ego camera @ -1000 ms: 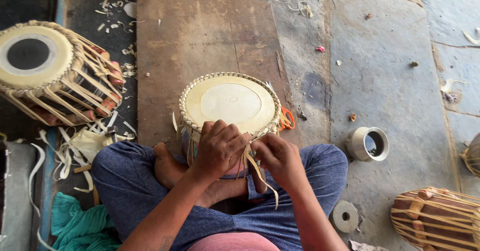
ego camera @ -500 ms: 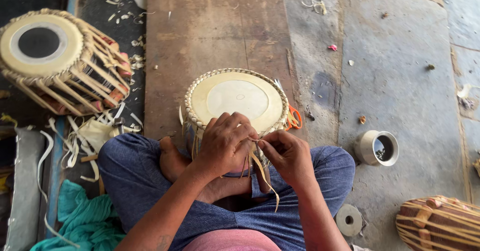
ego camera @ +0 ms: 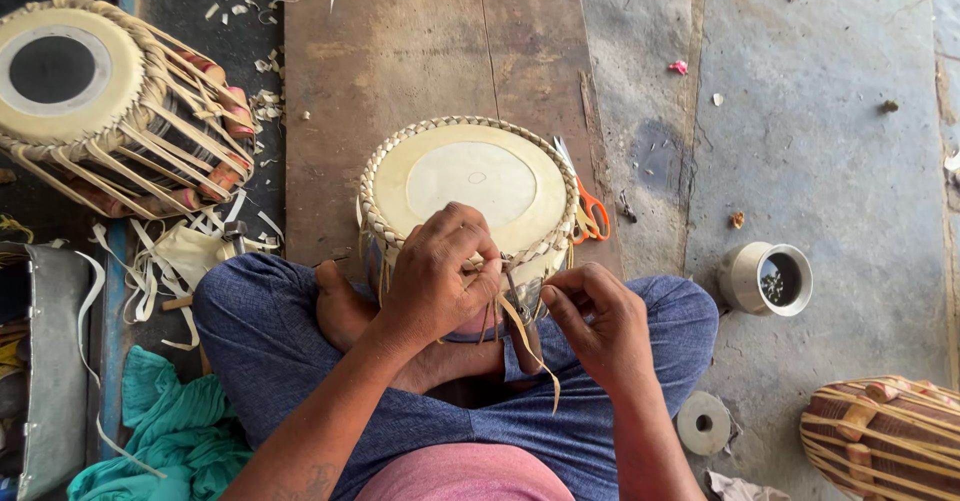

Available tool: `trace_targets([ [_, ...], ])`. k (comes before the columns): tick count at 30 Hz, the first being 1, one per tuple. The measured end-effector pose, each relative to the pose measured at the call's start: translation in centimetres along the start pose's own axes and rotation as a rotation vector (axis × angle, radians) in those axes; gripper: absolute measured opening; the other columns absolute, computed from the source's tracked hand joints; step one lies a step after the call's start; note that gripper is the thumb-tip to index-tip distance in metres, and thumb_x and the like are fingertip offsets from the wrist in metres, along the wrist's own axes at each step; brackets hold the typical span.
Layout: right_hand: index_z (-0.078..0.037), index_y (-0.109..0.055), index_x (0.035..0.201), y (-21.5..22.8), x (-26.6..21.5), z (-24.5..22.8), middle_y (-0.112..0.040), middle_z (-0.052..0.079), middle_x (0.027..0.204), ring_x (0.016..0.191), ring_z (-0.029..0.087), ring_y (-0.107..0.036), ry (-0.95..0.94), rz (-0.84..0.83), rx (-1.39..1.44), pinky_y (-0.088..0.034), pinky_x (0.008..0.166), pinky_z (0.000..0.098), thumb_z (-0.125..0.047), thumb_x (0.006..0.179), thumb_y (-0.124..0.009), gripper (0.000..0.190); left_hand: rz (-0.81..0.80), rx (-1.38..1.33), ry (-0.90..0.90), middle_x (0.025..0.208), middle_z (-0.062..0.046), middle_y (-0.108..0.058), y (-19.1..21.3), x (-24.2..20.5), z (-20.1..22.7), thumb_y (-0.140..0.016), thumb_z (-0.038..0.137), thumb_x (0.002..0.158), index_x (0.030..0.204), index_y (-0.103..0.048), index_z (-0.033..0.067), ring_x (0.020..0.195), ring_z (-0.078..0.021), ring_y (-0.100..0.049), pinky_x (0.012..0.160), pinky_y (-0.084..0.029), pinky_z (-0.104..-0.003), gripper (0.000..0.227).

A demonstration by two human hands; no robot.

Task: The person repairs a musical instrument by hand and using a tool. The person uses a tool to thread and tighten material around the rim of the drum, then uses shears to trim away excess material.

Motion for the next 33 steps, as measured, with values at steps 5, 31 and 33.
trace_targets([
  [5, -0.004, -0.071, 0.094, 0.4, -0.1, -1.2, -0.07, 0.003, 0.082, 0.069, 0.008, -0.067, 0.059, 0.001, 0.023, -0.055, 0.063, 0.0247, -0.015, 0.091, -0.075, 0.011, 0.043, -0.053, 0.065, 0.098, -0.005, -0.061, -0.1, 0.1, -0.1, -0.073, 0.006, 0.076, 0.082, -0.059, 0.0073, 0.088, -0.0261, -0.068, 0.077, -0.057, -0.04, 0.015],
  [31, -0.006, -0.057, 0.102, -4.3, -3.6, 2.2, -0.07, 0.012, 0.088, 0.082, 0.029, -0.072, -0.124, -0.308, -0.264, -0.056, 0.071, 0.039, -0.025, 0.073, -0.088, 0.046, -0.005, 0.02, 0.086, 0.098, -0.003, -0.068, -0.6, -0.2, -0.1, -0.079, 0.011, 0.08, 0.078, -0.067, 0.0087, 0.096, -0.0247, -0.067, 0.086, -0.052, -0.042, 0.012],
  [33, -0.007, -0.06, 0.104, -3.6, -3.1, 0.9, -0.069, 0.011, 0.088, 0.08, 0.028, -0.071, -0.043, -0.315, -0.277, -0.055, 0.069, 0.0393, -0.024, 0.076, -0.086, 0.042, -0.023, 0.008, 0.09, 0.095, -0.002, -0.069, -0.6, -0.1, -0.2, -0.079, 0.012, 0.08, 0.078, -0.068, 0.0086, 0.095, -0.0244, -0.066, 0.086, -0.052, -0.041, 0.012],
])
Point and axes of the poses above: each hand's wrist, its own x-axis towards the middle knuckle, its own y-axis out of the back of the hand, z = x × y, the point moved 6 cm from there along x, towards the middle knuckle
